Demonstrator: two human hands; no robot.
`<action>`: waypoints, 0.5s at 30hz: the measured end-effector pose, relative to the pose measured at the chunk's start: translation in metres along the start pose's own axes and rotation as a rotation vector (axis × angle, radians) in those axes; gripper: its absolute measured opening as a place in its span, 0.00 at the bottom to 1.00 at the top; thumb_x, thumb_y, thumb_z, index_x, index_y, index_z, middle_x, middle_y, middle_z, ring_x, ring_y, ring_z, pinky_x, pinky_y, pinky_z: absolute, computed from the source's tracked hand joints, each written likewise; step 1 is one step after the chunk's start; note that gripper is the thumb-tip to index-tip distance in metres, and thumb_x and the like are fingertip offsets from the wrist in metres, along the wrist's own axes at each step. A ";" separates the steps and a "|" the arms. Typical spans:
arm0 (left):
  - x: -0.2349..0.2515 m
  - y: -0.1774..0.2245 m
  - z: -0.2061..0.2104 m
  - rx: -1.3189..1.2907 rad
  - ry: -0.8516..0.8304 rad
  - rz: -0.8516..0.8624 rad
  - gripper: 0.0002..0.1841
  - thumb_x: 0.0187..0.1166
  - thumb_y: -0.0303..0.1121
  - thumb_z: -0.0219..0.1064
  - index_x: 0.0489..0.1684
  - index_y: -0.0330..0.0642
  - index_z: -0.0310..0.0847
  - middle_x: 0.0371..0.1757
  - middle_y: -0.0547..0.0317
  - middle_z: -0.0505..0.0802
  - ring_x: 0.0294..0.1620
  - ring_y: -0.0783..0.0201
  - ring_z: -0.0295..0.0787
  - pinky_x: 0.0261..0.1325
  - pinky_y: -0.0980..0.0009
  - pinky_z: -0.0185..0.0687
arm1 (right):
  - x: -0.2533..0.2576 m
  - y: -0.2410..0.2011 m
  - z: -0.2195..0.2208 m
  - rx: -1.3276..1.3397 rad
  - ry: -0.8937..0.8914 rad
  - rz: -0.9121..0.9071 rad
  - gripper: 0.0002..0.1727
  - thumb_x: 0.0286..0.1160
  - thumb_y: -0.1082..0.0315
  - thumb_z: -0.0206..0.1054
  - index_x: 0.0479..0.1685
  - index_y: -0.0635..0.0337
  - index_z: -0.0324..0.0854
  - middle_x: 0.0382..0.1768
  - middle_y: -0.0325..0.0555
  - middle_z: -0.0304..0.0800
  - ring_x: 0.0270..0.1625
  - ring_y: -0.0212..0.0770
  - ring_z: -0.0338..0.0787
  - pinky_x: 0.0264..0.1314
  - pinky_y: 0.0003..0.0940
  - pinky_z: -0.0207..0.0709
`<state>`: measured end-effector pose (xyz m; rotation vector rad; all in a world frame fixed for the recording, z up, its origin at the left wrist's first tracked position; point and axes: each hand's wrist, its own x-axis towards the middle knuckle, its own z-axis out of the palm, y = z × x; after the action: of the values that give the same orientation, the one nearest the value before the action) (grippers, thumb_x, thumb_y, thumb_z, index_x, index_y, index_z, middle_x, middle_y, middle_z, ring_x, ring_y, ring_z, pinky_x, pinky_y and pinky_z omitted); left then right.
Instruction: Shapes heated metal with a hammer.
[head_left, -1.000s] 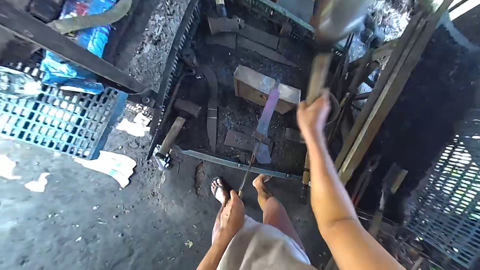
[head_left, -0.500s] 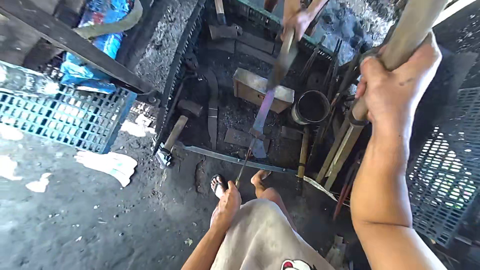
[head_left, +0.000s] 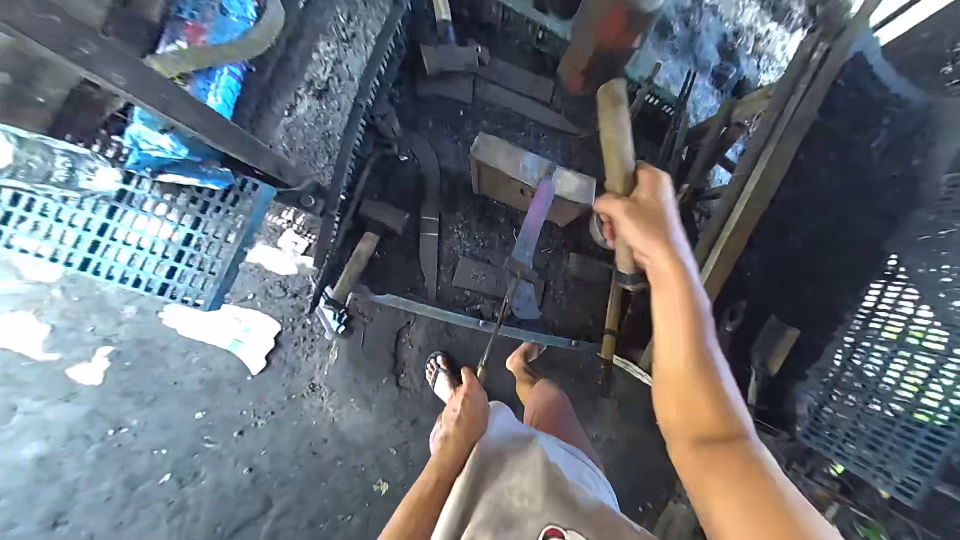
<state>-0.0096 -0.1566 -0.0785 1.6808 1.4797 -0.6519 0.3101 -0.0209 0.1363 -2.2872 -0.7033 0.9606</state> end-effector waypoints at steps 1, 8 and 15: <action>0.008 -0.001 0.002 0.013 -0.001 0.004 0.27 0.88 0.38 0.53 0.86 0.44 0.59 0.57 0.36 0.92 0.52 0.38 0.95 0.52 0.40 0.91 | -0.046 -0.048 -0.022 -0.076 -0.043 0.075 0.26 0.78 0.77 0.64 0.76 0.67 0.66 0.43 0.55 0.85 0.33 0.42 0.87 0.39 0.38 0.85; 0.017 -0.009 0.007 0.002 0.016 -0.001 0.28 0.89 0.38 0.53 0.88 0.40 0.58 0.58 0.34 0.91 0.52 0.39 0.95 0.52 0.42 0.91 | -0.071 -0.096 -0.046 -0.310 0.421 -0.132 0.24 0.81 0.77 0.63 0.72 0.82 0.65 0.48 0.62 0.81 0.45 0.41 0.84 0.53 0.28 0.78; 0.015 -0.009 0.013 -0.029 -0.020 -0.018 0.24 0.89 0.39 0.56 0.81 0.41 0.64 0.50 0.40 0.94 0.45 0.41 0.96 0.47 0.41 0.92 | 0.119 0.151 0.105 0.163 0.087 0.099 0.21 0.65 0.73 0.71 0.59 0.66 0.74 0.24 0.47 0.83 0.19 0.40 0.85 0.21 0.39 0.85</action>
<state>-0.0137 -0.1585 -0.0998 1.6360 1.4850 -0.6522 0.3403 -0.0213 -0.0803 -2.2216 -0.4623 0.9215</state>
